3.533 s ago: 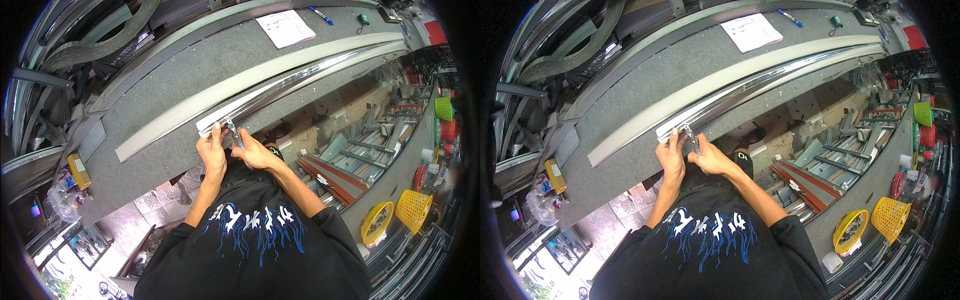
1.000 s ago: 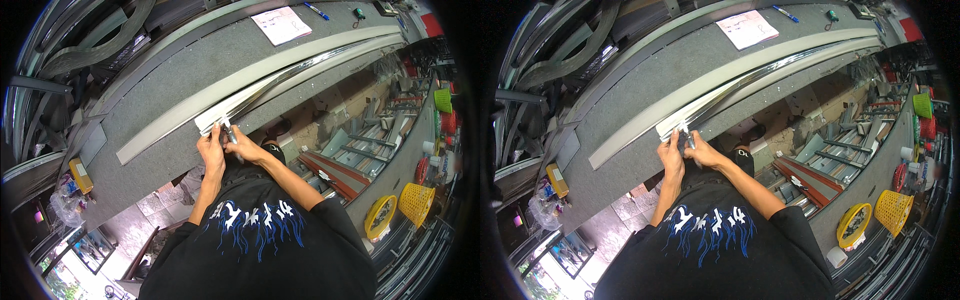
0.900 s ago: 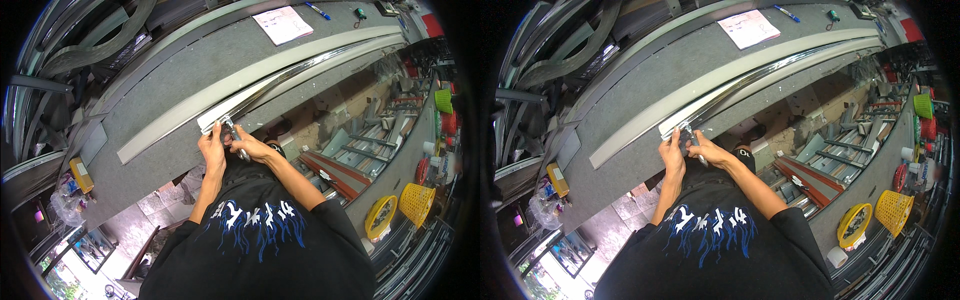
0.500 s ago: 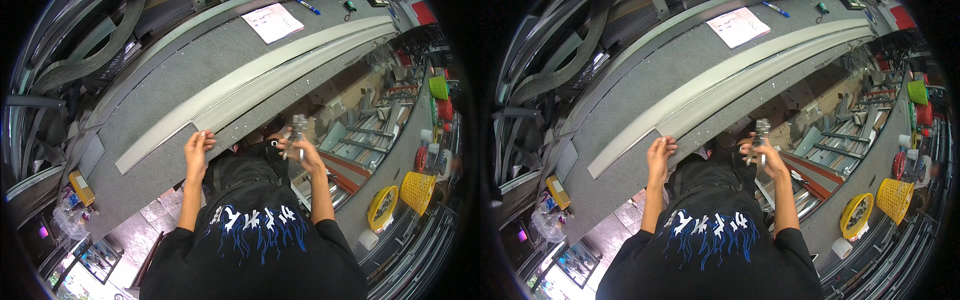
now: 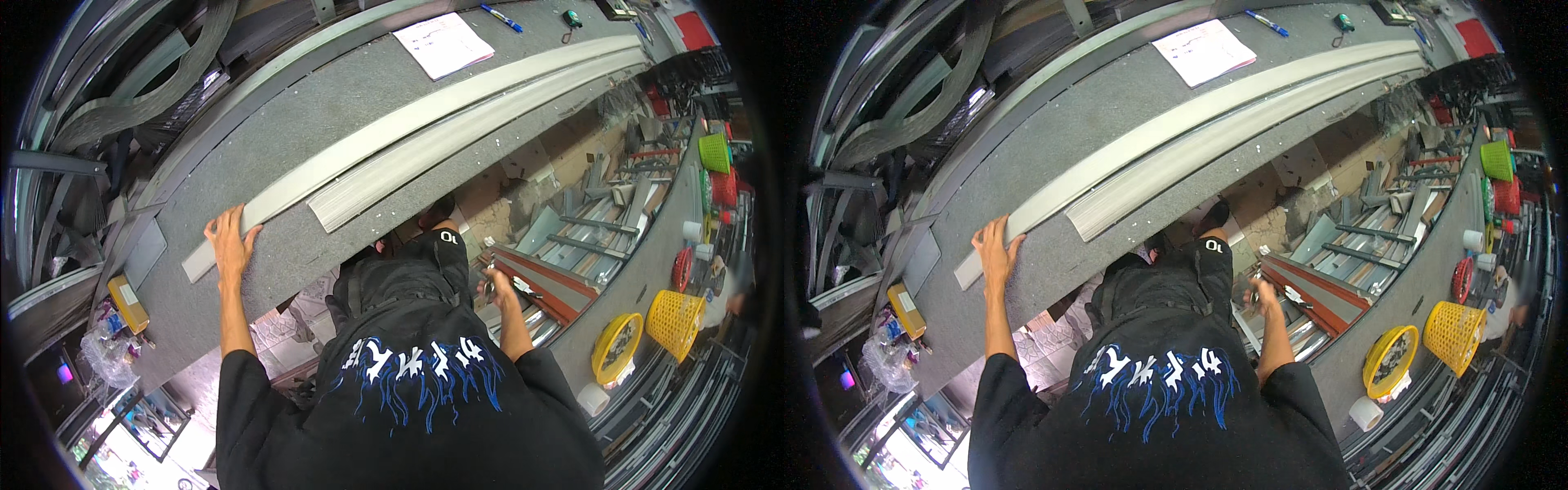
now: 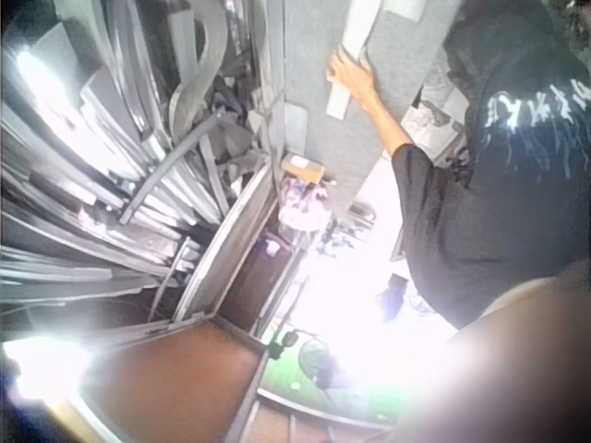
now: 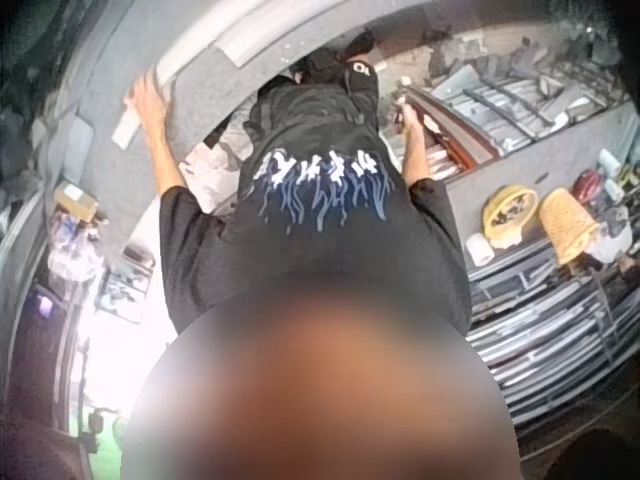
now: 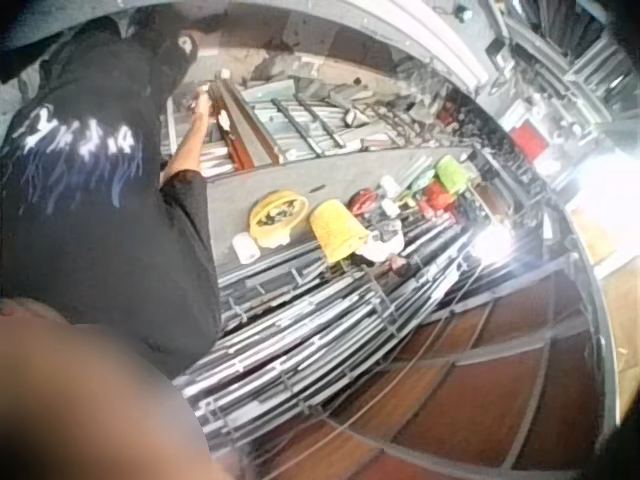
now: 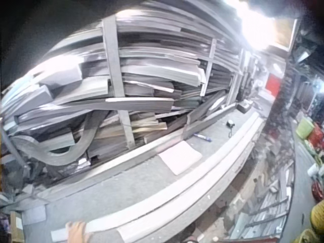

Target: The person assembles a long white window frame by inserting small metal clips into grooves along its length using a handheld crimping tool. They repeatedly position the tool, squeeze to secure each clip, and move along the frame to the next insertion point.

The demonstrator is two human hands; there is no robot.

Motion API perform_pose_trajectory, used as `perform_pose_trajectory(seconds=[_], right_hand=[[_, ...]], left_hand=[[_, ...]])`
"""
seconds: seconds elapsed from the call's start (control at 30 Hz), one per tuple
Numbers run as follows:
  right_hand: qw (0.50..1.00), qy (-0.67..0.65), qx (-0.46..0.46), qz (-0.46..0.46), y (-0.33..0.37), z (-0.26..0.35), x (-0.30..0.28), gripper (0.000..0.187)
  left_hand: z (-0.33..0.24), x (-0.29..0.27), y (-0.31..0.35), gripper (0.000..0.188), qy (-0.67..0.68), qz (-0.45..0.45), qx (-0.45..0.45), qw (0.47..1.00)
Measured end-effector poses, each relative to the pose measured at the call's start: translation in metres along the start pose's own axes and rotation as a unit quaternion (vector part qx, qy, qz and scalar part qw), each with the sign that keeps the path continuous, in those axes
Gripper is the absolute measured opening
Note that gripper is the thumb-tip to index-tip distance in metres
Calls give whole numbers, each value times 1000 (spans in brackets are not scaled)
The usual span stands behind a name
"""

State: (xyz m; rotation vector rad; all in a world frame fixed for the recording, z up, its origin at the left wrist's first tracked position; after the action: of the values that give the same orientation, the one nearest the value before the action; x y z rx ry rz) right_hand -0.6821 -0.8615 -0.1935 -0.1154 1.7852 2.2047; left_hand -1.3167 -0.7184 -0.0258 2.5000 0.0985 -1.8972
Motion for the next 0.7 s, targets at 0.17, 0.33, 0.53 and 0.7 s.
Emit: perform_pose_trajectory(seconds=[0.17, 0.33, 0.53, 0.7], right_hand=[[999, 6, 42, 32, 12, -44, 33, 33], [992, -47, 56, 106, 12, -70, 46, 36], [997, 3, 81, 11, -12, -78, 46, 46], [1000, 18, -1, -14, -12, -63, 44, 58]], left_hand=[[7, 9, -22, 56, 2, -108, -20, 994], [-26, 7, -23, 51, 14, -81, -31, 996], [-141, 23, -19, 54, 151, -5, 73, 986], [-258, -30, -51, 33, 435, 36, 114, 893]])
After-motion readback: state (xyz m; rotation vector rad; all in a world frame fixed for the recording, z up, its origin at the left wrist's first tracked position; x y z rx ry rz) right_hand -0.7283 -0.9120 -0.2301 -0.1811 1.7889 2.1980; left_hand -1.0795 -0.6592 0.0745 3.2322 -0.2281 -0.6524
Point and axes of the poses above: each hand's wrist, its own y-axis away from the middle knuckle, its own x-axis out of the palm, z = x × y, the point moved 1 cm from there along -y, towards the middle knuckle, and after that the axes turned 6 degrees about y, right-handed, at the moved point
